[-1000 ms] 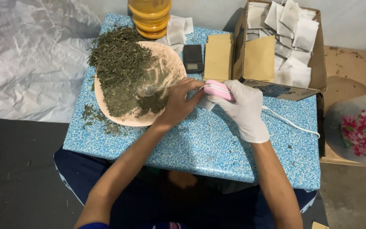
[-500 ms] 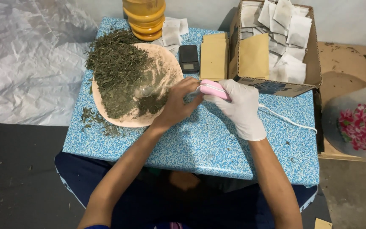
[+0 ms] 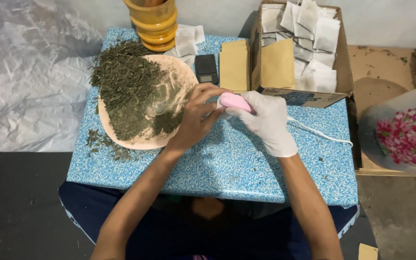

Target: Placing tea bags into paper sleeves and sealing them with a handheld heat sealer.

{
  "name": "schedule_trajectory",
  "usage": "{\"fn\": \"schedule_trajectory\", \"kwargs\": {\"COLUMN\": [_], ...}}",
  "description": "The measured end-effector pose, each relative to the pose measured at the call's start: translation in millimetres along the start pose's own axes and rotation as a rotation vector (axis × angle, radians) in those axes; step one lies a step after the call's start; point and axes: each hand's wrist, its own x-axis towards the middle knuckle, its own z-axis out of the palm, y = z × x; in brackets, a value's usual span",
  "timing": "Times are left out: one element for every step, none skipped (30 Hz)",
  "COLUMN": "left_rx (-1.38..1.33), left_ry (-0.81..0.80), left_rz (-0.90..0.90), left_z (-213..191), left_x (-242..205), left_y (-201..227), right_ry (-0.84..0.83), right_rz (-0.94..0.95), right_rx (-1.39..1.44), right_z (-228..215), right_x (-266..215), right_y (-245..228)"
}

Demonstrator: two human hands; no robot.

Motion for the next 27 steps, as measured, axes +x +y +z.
{"fn": "schedule_trajectory", "kwargs": {"left_rx": [-0.003, 0.016, 0.036, 0.039, 0.041, 0.042, 0.043, 0.047, 0.052, 0.051, 0.054, 0.061, 0.063, 0.065, 0.068, 0.067, 0.070, 0.072, 0.072, 0.070, 0.067, 0.070, 0.066, 0.061, 0.062, 0.059, 0.056], "left_ry": [-0.001, -0.002, -0.003, -0.001, 0.003, 0.005, 0.006, 0.005, 0.005, 0.004, 0.002, 0.002, 0.003, 0.002, 0.001, 0.001, 0.003, 0.004, 0.003, 0.006, 0.009, 0.011, 0.019, 0.027, 0.028, 0.031, 0.035], "left_rz": [0.003, 0.001, -0.002, -0.003, -0.001, 0.002, 0.002, 0.003, 0.005, 0.004, -0.003, -0.010, -0.010, -0.018, -0.027, -0.027, -0.027, -0.026, -0.026, -0.028, -0.031, -0.032, -0.031, -0.030, -0.030, -0.030, -0.031], "left_z": [-0.2, -1.6, -3.1, -3.6, -4.1, -4.0, -4.5, -4.2, -3.8, -3.2, -2.8, -3.4, -4.1, -4.7, -5.0, -4.9, -4.6, -4.7, -5.6, -6.0, -6.7, -6.6, -6.5, -6.0, -6.5, -6.8, -7.0], "left_x": [1.7, 2.6, 3.4, 3.6, 3.8, 4.5, 4.0, 4.1, 4.1, 3.4, 2.7, 2.5, 2.8, 3.0, 3.0, 2.2, 1.4, 0.9, 2.2, 2.8, 3.3, 3.2, 3.1, 3.4, 4.1, 4.5, 4.8], "left_y": [1.9, 3.9, 5.9, 7.2, 8.4, 9.2, 8.3, 7.3, 6.2, 5.2, 4.3, 2.9, 4.3, 5.8, 7.3, 5.8, 4.3, 2.5, 3.0, 3.8, 4.7, 4.4, 4.2, 3.9, 5.2, 6.7, 8.1], "right_ry": [0.002, 0.002, 0.001, -0.002, -0.003, -0.003, -0.004, -0.004, -0.003, -0.004, 0.002, 0.008, 0.008, 0.005, 0.002, 0.002, 0.006, 0.011, 0.011, 0.015, 0.018, 0.017, 0.018, 0.020, 0.020, 0.021, 0.022], "right_rz": [0.000, -0.004, -0.008, -0.010, -0.003, 0.006, 0.005, 0.015, 0.024, 0.025, 0.025, 0.022, 0.021, 0.022, 0.024, 0.024, 0.032, 0.040, 0.040, 0.040, 0.041, 0.039, 0.039, 0.040, 0.038, 0.036, 0.034], "right_rx": [-0.003, 0.000, 0.004, 0.006, 0.008, 0.008, 0.009, 0.020, 0.032, 0.031, 0.021, 0.014, 0.015, 0.014, 0.013, 0.013, 0.017, 0.021, 0.021, 0.025, 0.029, 0.030, 0.025, 0.018, 0.018, 0.014, 0.010], "right_z": [-0.1, 1.0, 2.3, 2.4, 2.5, 2.1, 2.7, 2.4, 2.2, 2.7, 3.4, 4.8, 5.0, 5.1, 5.1, 5.0, 4.9, 4.9, 4.2, 3.3, 2.5, 2.0, 1.5, 0.5, 0.8, 1.1, 1.4], "right_x": [-0.2, 0.2, 0.4, 0.7, 1.0, 1.3, 1.5, 1.2, 0.9, 0.4, -0.1, 0.8, 0.5, 0.0, -0.5, -0.7, -0.9, -0.8, -0.1, -0.1, -0.2, 0.4, 1.0, 1.5, 1.7, 1.3, 0.8], "right_y": [0.6, 0.8, 0.9, 0.7, 0.5, 0.7, 0.6, 0.9, 1.2, 2.4, 3.4, 4.3, 4.7, 5.1, 5.7, 6.1, 6.5, 6.9, 5.9, 4.8, 3.6, 1.6, -0.6, -2.5, -1.0, 0.5, 2.1]}}
